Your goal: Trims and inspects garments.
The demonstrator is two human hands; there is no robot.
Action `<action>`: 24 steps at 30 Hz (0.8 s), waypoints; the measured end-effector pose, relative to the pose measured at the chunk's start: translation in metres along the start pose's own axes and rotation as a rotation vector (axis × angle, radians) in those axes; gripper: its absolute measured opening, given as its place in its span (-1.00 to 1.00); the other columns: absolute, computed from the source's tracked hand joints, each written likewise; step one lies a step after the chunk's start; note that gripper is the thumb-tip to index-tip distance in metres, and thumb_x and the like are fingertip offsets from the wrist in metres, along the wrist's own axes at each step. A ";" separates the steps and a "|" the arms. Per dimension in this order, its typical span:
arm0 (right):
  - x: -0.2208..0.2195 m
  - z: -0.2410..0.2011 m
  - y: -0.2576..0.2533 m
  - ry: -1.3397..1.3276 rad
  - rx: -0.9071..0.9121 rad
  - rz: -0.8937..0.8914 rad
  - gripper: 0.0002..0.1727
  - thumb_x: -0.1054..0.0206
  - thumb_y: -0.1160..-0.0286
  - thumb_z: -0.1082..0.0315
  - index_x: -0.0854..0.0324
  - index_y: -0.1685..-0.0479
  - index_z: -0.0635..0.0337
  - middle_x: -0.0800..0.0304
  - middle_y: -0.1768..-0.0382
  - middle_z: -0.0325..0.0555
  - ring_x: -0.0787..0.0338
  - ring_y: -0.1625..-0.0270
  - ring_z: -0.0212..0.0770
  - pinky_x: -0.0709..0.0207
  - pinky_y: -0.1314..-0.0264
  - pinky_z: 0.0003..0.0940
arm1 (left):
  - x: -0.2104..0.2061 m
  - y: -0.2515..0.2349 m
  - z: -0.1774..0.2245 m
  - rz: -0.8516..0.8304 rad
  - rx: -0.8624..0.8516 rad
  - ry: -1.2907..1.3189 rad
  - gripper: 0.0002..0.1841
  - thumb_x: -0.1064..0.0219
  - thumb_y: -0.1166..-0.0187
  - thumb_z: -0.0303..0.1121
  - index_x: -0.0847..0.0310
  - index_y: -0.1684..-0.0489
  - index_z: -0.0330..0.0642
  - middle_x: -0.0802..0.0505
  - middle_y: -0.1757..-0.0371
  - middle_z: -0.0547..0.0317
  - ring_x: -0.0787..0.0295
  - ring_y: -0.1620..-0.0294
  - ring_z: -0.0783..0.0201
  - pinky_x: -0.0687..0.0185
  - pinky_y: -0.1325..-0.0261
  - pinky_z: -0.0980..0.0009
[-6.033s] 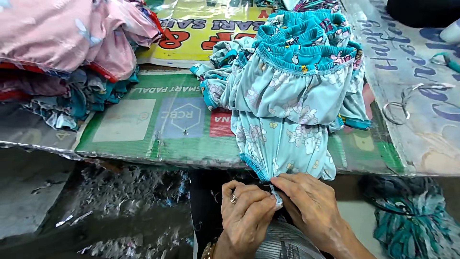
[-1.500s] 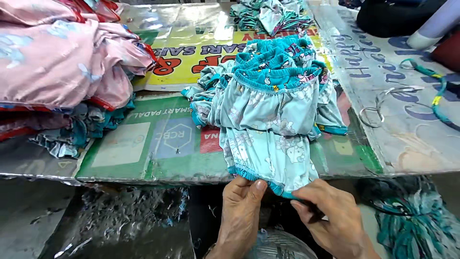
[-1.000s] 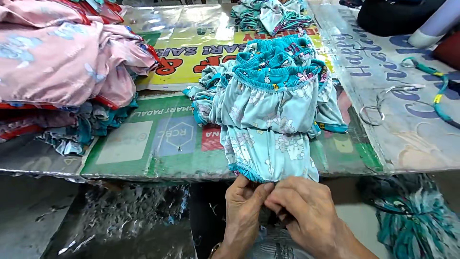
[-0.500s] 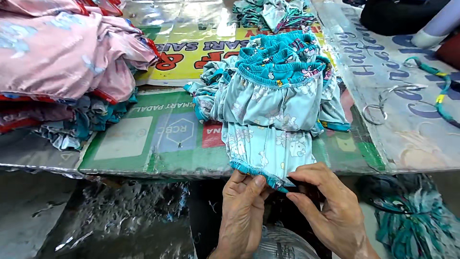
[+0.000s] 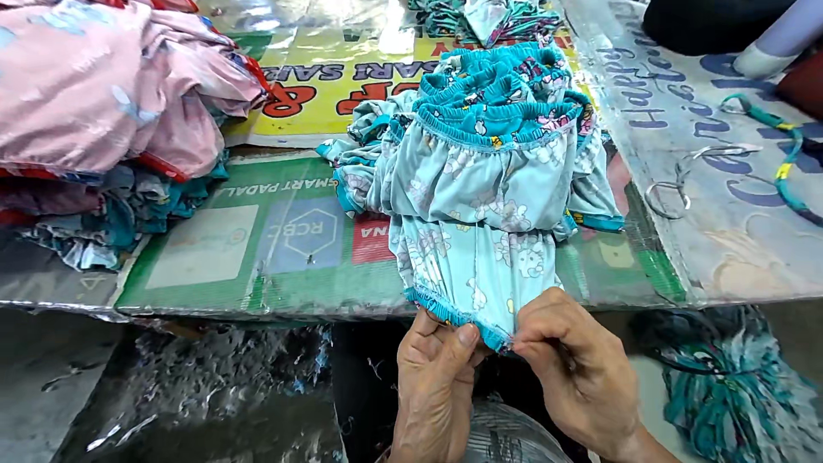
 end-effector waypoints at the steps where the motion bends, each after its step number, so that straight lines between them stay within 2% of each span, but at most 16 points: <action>1: 0.001 -0.002 0.001 -0.008 0.008 0.000 -0.77 -0.18 -0.81 0.22 -0.49 0.17 0.18 -0.59 0.24 -0.20 -0.65 0.14 -0.59 -0.51 0.07 -0.81 | -0.001 0.000 0.000 -0.010 0.003 0.016 -0.61 -0.53 -0.42 -0.54 -0.59 -0.19 -0.40 -0.88 0.00 -0.23 -0.96 0.05 0.04 -0.89 -0.07 0.12; 4: 0.002 -0.016 0.005 0.159 0.094 0.011 -0.78 -0.13 -0.82 0.19 -0.49 0.18 0.10 -0.61 0.22 -0.21 -0.68 0.14 -0.51 -0.56 0.07 -0.74 | -0.003 0.000 -0.001 -0.001 0.018 0.035 -0.61 -0.49 -0.47 -0.54 -0.53 -0.23 -0.40 -0.89 0.01 -0.24 -0.96 0.07 0.04 -0.90 -0.05 0.13; 8: -0.003 -0.025 0.015 0.352 0.159 -0.010 -0.87 -0.20 -0.75 0.22 -0.50 0.15 0.04 -0.64 0.23 -0.20 -0.66 0.24 -0.40 -0.50 0.22 -0.65 | -0.004 -0.001 -0.002 0.001 0.015 0.020 -0.61 -0.41 -0.54 -0.54 -0.43 -0.28 -0.38 -0.88 0.02 -0.18 -0.96 0.09 0.08 -0.90 -0.04 0.16; 10: -0.002 -0.027 0.018 0.397 0.096 -0.065 -0.79 -0.27 -0.67 0.10 -0.51 0.06 0.02 -0.68 0.20 -0.19 -0.68 0.22 -0.36 -0.50 0.25 -0.60 | -0.004 -0.001 -0.001 0.006 0.016 0.036 -0.64 -0.37 -0.57 -0.56 -0.42 -0.28 -0.38 -0.88 0.02 -0.18 -0.96 0.08 0.08 -0.89 -0.06 0.15; 12: 0.003 -0.027 0.018 0.418 -0.007 -0.127 -0.69 -0.23 -0.58 0.02 -0.51 -0.06 0.02 -0.74 0.14 -0.15 -0.71 0.17 -0.33 -0.48 0.27 -0.53 | -0.002 -0.002 0.000 0.005 0.008 0.053 -0.63 -0.38 -0.57 -0.55 -0.43 -0.30 -0.39 -0.87 0.00 -0.19 -0.95 0.06 0.07 -0.88 -0.08 0.11; 15: 0.012 -0.023 0.019 0.463 -0.081 -0.120 -0.74 -0.23 -0.63 0.11 -0.51 -0.09 0.04 -0.73 0.09 -0.13 -0.71 0.11 -0.37 -0.52 0.19 -0.59 | -0.001 -0.002 0.001 0.027 0.006 0.069 -0.62 -0.41 -0.54 -0.53 -0.47 -0.28 -0.38 -0.87 0.01 -0.20 -0.95 0.06 0.04 -0.89 -0.07 0.07; 19: 0.015 -0.017 0.017 0.496 -0.033 -0.062 -0.75 -0.25 -0.72 0.12 -0.57 -0.14 0.06 -0.76 0.02 -0.13 -0.75 0.04 -0.40 -0.56 0.08 -0.62 | 0.000 -0.001 -0.001 0.026 0.020 0.095 -0.61 -0.47 -0.51 -0.49 -0.52 -0.25 -0.37 -0.87 0.01 -0.21 -0.95 0.04 0.03 -0.89 -0.06 0.06; 24: 0.009 -0.014 0.013 0.453 0.014 -0.054 -0.75 -0.25 -0.74 0.13 -0.62 -0.11 0.08 -0.81 0.04 -0.12 -0.77 0.07 -0.39 -0.57 0.11 -0.58 | 0.000 -0.001 0.000 0.003 -0.031 0.023 -0.65 -0.48 -0.50 -0.50 -0.55 -0.20 -0.39 -0.89 0.05 -0.21 -0.96 0.08 0.06 -0.90 -0.03 0.14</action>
Point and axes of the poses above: each hand's wrist, its own y-axis away from the middle knuckle, its own x-axis out of the back of the hand, z = x × y, the point moved 6 cm from there along -y, towards the middle knuckle
